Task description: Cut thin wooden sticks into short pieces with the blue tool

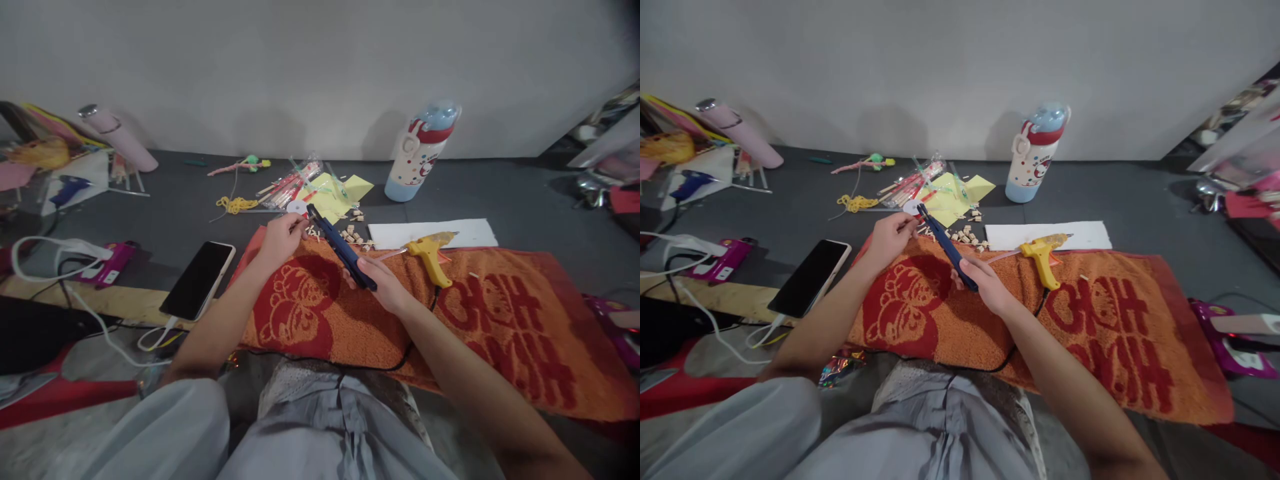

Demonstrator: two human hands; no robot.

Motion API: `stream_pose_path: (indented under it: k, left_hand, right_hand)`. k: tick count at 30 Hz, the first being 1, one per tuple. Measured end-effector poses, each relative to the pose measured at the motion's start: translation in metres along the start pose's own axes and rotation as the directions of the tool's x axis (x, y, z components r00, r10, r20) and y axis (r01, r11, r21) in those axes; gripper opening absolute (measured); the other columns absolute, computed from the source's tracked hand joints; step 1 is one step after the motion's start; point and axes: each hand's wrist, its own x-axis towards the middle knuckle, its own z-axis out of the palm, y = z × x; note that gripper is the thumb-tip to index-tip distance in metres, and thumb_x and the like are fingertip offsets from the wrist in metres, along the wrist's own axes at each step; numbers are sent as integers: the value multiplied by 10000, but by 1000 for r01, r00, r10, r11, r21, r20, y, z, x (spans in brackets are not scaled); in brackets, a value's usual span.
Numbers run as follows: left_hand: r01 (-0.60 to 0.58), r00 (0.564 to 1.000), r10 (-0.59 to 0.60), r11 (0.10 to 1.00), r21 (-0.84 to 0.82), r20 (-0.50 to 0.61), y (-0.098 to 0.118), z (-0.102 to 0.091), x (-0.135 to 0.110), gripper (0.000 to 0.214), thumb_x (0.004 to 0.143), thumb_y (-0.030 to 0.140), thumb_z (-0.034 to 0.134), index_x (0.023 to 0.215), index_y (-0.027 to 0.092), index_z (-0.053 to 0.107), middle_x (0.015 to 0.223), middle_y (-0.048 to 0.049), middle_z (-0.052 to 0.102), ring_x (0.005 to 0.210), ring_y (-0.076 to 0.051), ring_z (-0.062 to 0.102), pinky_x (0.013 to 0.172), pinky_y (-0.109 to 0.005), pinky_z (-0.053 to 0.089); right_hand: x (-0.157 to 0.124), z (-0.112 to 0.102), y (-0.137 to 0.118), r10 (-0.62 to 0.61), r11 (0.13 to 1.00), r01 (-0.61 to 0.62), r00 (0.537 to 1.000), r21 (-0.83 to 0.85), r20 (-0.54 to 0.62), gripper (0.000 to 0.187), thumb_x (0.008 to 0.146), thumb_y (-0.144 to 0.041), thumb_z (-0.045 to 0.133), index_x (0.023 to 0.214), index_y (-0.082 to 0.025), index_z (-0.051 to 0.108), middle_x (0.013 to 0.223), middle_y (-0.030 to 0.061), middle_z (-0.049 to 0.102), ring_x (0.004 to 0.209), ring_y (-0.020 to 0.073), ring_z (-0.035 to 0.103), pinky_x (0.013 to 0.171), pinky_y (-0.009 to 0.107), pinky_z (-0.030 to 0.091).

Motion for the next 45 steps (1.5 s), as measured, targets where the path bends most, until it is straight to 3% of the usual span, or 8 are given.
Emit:
stream_pose_path:
  k: [9,22,31,39,45]
  left_hand:
    - [-17,1000,16,1000,-18,-10,-4,2,-1,248,888,321,480,758,181,639,679,-13,697,654,-143,624,633,-241,418]
    - [-58,998,59,980,189,2,0,-2,-4,261,899,284,438,787,202,659,703,-34,695,687,-185,624,646,-274,394]
    - [-102,995,100,941,324,22,3,-3,-7,254,909,245,421,785,194,636,731,-64,697,687,-194,621,625,-280,371]
    - [-122,992,103,881,457,67,9,-1,-10,266,947,259,383,907,167,629,860,-113,711,788,-227,662,659,-294,405]
    - [-91,996,81,854,513,41,11,1,-12,292,963,281,360,963,155,624,890,-125,717,793,-223,675,666,-290,425]
  right_hand:
    - [-2,2,0,4,1000,-4,1000,-28,-8,443,688,-599,702,741,-168,611,677,15,593,564,127,502,559,279,393]
    - [-1,4,2,-37,995,35,999,-97,-19,440,724,-601,661,812,-172,611,696,8,582,573,128,496,580,288,403]
    - [1,6,5,-37,994,33,999,-108,-30,473,708,-659,644,740,-188,605,691,13,589,573,135,492,580,287,406]
    - [2,4,9,3,998,-4,1000,-63,-27,495,704,-677,636,701,-183,613,656,18,593,570,141,509,555,280,402]
    - [1,5,9,-2,999,0,999,-53,-38,479,716,-656,648,700,-179,612,665,11,604,567,128,521,558,267,395]
